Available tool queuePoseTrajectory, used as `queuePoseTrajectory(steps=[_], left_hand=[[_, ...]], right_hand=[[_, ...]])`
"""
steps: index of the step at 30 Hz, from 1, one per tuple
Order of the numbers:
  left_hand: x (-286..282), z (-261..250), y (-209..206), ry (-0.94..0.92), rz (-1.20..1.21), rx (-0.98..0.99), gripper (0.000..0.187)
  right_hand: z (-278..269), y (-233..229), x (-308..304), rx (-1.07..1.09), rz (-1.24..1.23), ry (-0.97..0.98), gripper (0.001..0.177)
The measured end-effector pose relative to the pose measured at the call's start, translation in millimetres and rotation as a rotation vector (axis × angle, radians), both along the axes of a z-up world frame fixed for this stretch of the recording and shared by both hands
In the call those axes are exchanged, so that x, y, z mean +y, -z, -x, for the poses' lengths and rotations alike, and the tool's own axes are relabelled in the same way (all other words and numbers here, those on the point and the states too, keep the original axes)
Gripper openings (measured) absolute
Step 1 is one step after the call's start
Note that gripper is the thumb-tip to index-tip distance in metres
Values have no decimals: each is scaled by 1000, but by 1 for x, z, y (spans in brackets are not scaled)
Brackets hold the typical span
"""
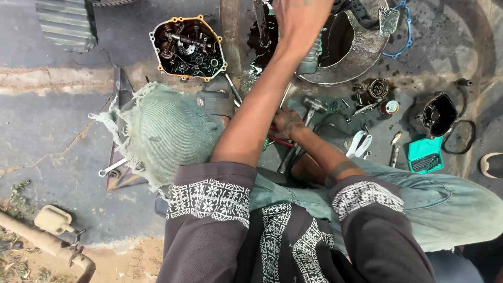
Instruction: The person sits on the ground beside a motorcycle with the engine side cover removed and works on the clutch assembly. They use pliers to grip and turn parts of the clutch, hold a hammer, and repeatedly reach into the engine casing to reposition and work on components, with small parts laid out on the ground nearby.
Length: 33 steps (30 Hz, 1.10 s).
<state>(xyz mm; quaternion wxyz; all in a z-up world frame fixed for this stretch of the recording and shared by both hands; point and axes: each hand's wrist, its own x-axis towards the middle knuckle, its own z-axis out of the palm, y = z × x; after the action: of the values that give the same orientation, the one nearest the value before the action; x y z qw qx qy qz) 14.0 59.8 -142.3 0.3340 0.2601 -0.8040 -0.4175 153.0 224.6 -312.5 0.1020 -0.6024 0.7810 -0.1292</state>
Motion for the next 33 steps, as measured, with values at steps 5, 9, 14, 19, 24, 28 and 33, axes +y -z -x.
queuePoseTrajectory(steps=[5,9,14,19,24,28,33], left_hand=[[-17,-77,-35,153,496,289,36],[-30,-97,24,304,571,164,25],[-32,-103,18,357,647,122,17],[-29,-98,-5,460,682,213,18],[-27,-91,-64,651,667,90,23],[-33,-62,-91,809,-22,-126,50],[-9,-16,-152,1045,-213,-287,73]], right_hand=[[-26,40,-23,-44,-449,173,66],[11,100,-19,-429,-489,193,42],[39,127,-16,-337,-720,-25,28],[40,139,-3,181,-153,4,12],[51,-132,-54,270,-240,-13,10],[68,-329,-34,-287,-15,263,22],[96,-359,13,-509,573,545,20]])
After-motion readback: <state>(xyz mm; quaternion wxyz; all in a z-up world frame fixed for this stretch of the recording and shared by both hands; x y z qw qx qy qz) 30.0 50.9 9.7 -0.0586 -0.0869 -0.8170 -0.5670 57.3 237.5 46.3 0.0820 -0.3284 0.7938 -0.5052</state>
